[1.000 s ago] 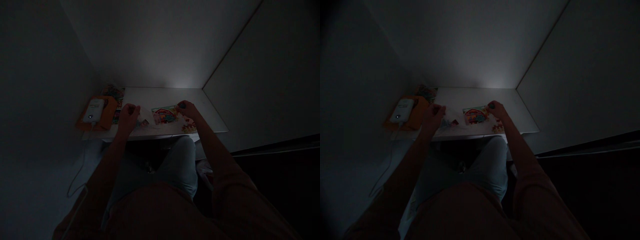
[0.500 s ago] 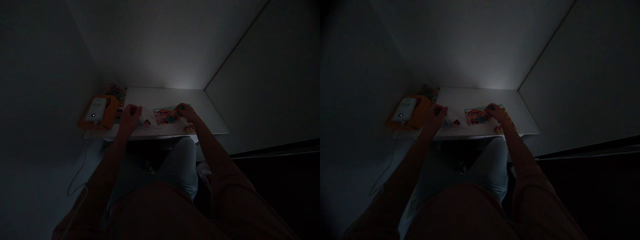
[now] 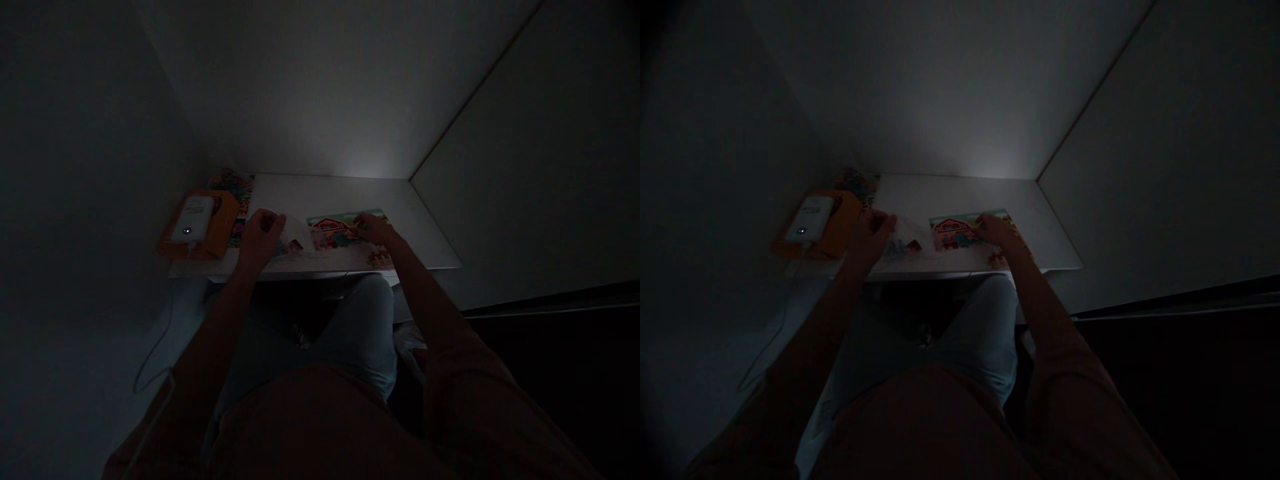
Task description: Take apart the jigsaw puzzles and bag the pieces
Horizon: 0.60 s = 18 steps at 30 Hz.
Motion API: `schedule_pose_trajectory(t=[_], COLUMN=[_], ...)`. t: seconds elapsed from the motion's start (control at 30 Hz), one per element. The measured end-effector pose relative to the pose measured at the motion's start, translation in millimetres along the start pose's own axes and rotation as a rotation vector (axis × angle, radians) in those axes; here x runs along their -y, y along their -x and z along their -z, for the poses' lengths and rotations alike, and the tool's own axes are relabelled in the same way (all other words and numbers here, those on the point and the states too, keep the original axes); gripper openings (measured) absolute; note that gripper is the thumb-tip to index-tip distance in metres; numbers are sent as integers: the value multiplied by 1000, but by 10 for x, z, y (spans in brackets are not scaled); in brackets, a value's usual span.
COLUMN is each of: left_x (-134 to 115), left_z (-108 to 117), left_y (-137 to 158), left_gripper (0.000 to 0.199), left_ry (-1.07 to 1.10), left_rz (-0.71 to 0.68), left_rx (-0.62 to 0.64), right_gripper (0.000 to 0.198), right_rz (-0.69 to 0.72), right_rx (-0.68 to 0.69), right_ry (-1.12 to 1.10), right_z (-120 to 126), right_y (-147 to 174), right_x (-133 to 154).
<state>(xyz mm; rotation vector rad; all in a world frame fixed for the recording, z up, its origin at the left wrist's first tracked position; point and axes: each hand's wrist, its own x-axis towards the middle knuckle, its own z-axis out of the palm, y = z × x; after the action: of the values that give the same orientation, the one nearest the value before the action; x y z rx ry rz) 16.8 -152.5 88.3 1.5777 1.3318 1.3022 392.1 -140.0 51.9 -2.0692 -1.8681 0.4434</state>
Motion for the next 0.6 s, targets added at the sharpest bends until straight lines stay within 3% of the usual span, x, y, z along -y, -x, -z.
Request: schedule_pose_trajectory(t=[0.1, 0.27, 0.4, 0.5, 0.6], left_x=[-21, -6, 10, 12, 18], left_z=[-7, -9, -19, -29, -30], left_y=[18, 31, 28, 32, 36], left_gripper=[26, 27, 28, 28, 28], left_ry=[6, 14, 26, 2, -2], left_rz=[6, -6, 5, 7, 6], left_rx=[0, 6, 4, 2, 7], right_gripper=[26, 38, 39, 47, 52], right_rz=[-2, 65, 23, -12, -37], right_rx=[-79, -180, -247, -198, -113], right_ry=[-37, -227, -320, -315, -100], right_z=[-8, 29, 33, -12, -74], right_y=[22, 39, -21, -46, -20], right_x=[-80, -212, -211, -154, -118])
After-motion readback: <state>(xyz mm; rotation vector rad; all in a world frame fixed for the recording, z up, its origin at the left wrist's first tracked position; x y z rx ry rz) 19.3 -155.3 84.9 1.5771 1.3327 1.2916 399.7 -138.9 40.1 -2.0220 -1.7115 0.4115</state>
